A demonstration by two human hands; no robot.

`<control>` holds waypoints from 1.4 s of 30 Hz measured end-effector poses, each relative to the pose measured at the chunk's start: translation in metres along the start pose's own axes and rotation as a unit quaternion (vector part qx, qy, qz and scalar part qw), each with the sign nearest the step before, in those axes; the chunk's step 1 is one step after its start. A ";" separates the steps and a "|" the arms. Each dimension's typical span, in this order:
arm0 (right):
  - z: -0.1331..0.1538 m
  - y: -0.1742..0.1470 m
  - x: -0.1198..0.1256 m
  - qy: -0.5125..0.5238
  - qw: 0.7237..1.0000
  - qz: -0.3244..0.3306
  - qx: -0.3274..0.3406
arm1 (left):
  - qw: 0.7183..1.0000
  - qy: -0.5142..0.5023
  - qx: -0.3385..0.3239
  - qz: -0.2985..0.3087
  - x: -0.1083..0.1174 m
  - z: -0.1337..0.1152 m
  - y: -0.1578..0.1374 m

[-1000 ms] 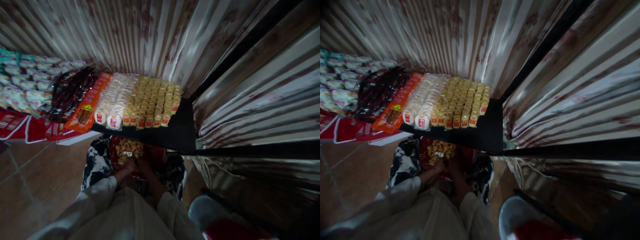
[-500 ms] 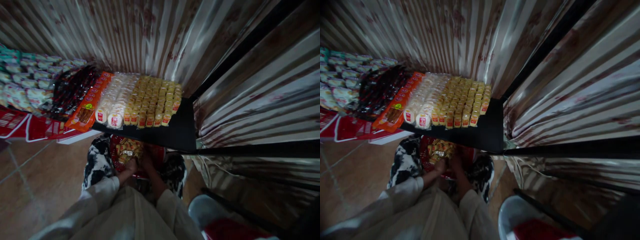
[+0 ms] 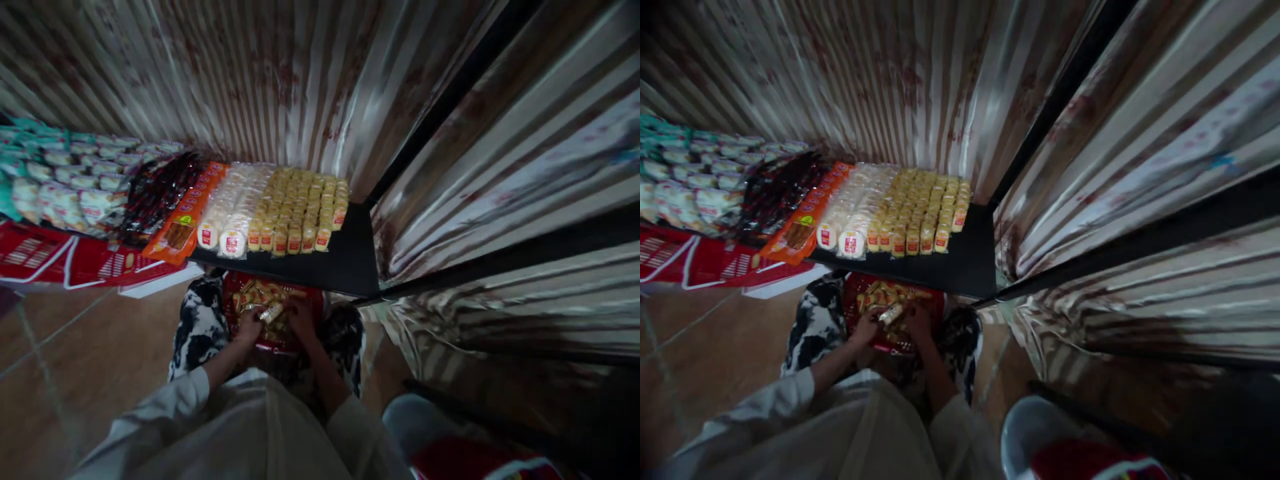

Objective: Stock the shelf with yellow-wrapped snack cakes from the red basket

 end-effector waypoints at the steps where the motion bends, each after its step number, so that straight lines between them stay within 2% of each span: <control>1: 0.004 -0.002 0.005 0.002 1.000 -0.003 0.016 | 0.999 -0.044 0.007 -0.007 0.004 -0.005 -0.003; 4: 0.017 -0.007 0.020 0.002 0.997 -0.015 0.079 | 0.986 -0.159 0.048 0.012 0.011 -0.020 -0.013; 9: 0.037 -0.020 0.051 -0.017 0.982 -0.057 0.177 | 0.956 -0.251 0.113 0.105 0.014 -0.045 -0.029; 13: 0.052 -0.029 0.069 -0.043 0.971 -0.015 0.234 | 0.932 -0.296 0.144 0.150 0.021 -0.063 -0.042; 16: 0.056 -0.030 0.078 -0.056 0.975 0.011 0.214 | 0.916 -0.326 0.154 0.175 0.024 -0.076 -0.052; 20: 0.055 -0.028 0.087 -0.037 0.985 0.010 0.170 | 0.907 -0.348 0.146 0.185 0.023 -0.086 -0.057; 25: 0.049 -0.024 0.086 0.058 0.993 0.009 0.100 | 0.894 -0.388 0.142 0.175 0.018 -0.096 -0.053; 27: 0.044 -0.022 0.083 0.093 0.993 0.003 0.074 | 0.900 -0.372 0.121 0.192 0.016 -0.104 -0.053; 30: 0.037 -0.020 0.082 0.103 0.993 -0.018 0.059 | 0.925 -0.307 0.036 0.222 0.011 -0.119 -0.052; 33: 0.040 -0.021 0.091 0.026 0.993 -0.073 0.084 | 0.950 -0.214 -0.046 0.223 0.003 -0.133 -0.046; 35: 0.047 -0.023 0.101 -0.045 0.984 -0.128 0.115 | 0.964 -0.144 -0.086 0.209 -0.004 -0.142 -0.040; 37: 0.054 -0.024 0.109 -0.087 0.971 -0.161 0.151 | 0.968 -0.082 -0.130 0.199 -0.012 -0.155 -0.035; 39: 0.058 -0.023 0.112 -0.101 0.964 -0.166 0.182 | 0.965 -0.044 -0.168 0.196 -0.022 -0.168 -0.031; 42: 0.053 -0.013 0.115 -0.104 0.959 -0.189 0.182 | 0.962 0.004 -0.206 0.181 -0.039 -0.188 -0.026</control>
Point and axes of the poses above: each hand's wrist, its own y-axis towards the middle knuckle, its own x-axis out of the back of the hand, z = x × y, the point moved 4 cm from there along y, towards the middle knuckle, and after that the axes turned 8 degrees about -y, right-handed, at the moved point
